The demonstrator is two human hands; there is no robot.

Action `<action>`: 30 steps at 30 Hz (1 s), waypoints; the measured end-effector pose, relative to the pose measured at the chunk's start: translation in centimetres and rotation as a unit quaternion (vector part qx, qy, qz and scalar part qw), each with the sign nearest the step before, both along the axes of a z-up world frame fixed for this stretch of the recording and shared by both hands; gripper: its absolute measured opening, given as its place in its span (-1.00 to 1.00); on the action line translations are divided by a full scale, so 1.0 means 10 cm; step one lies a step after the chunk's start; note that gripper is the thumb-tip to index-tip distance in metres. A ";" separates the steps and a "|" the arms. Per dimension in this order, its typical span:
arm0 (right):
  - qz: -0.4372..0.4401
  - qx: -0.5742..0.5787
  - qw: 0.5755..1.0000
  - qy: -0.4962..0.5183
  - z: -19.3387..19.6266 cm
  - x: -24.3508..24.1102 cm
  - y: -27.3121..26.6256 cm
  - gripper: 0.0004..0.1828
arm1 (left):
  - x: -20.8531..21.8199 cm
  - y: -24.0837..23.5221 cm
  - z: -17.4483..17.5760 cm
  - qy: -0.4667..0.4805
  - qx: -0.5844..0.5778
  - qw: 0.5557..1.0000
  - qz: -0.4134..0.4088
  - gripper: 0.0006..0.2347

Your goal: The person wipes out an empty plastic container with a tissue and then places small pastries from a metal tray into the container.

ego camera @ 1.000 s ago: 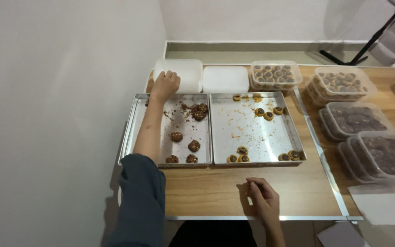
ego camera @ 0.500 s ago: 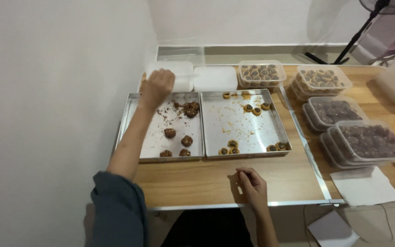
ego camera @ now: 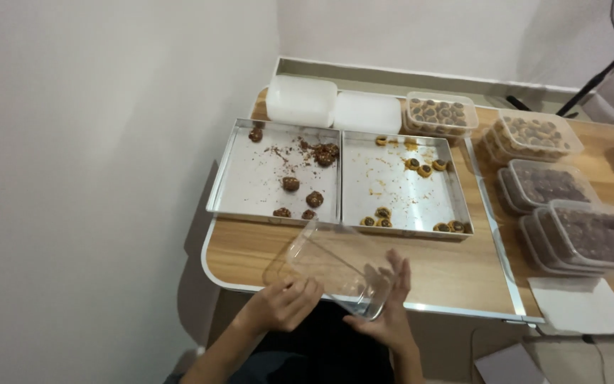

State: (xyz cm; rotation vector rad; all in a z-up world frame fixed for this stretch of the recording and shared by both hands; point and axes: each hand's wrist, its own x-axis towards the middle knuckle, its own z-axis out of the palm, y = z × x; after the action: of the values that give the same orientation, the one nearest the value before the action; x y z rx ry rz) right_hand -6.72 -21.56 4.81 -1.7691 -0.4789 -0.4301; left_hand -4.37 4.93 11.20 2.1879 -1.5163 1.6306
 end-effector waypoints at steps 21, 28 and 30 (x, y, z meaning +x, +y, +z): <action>-0.022 0.115 0.988 -0.100 -0.05 -0.39 0.76 -0.09 | -0.03 -0.31 -1.11 0.567 -0.444 0.596 -0.356 0.22; 0.039 -0.014 0.999 -0.001 -0.12 -0.42 0.36 0.08 | 0.10 -0.33 -1.24 0.592 -0.522 0.266 -0.554 -0.11; 0.021 -0.090 0.996 -0.009 -0.24 -0.37 0.02 0.25 | 0.18 -0.27 -1.21 0.591 -0.599 0.176 -0.511 -0.39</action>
State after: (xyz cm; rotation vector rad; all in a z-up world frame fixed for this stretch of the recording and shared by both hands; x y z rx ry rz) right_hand -10.41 -21.39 2.44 -1.9255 -0.5810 -0.3843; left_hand -2.58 2.26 -0.90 0.3584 -0.2514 -0.0726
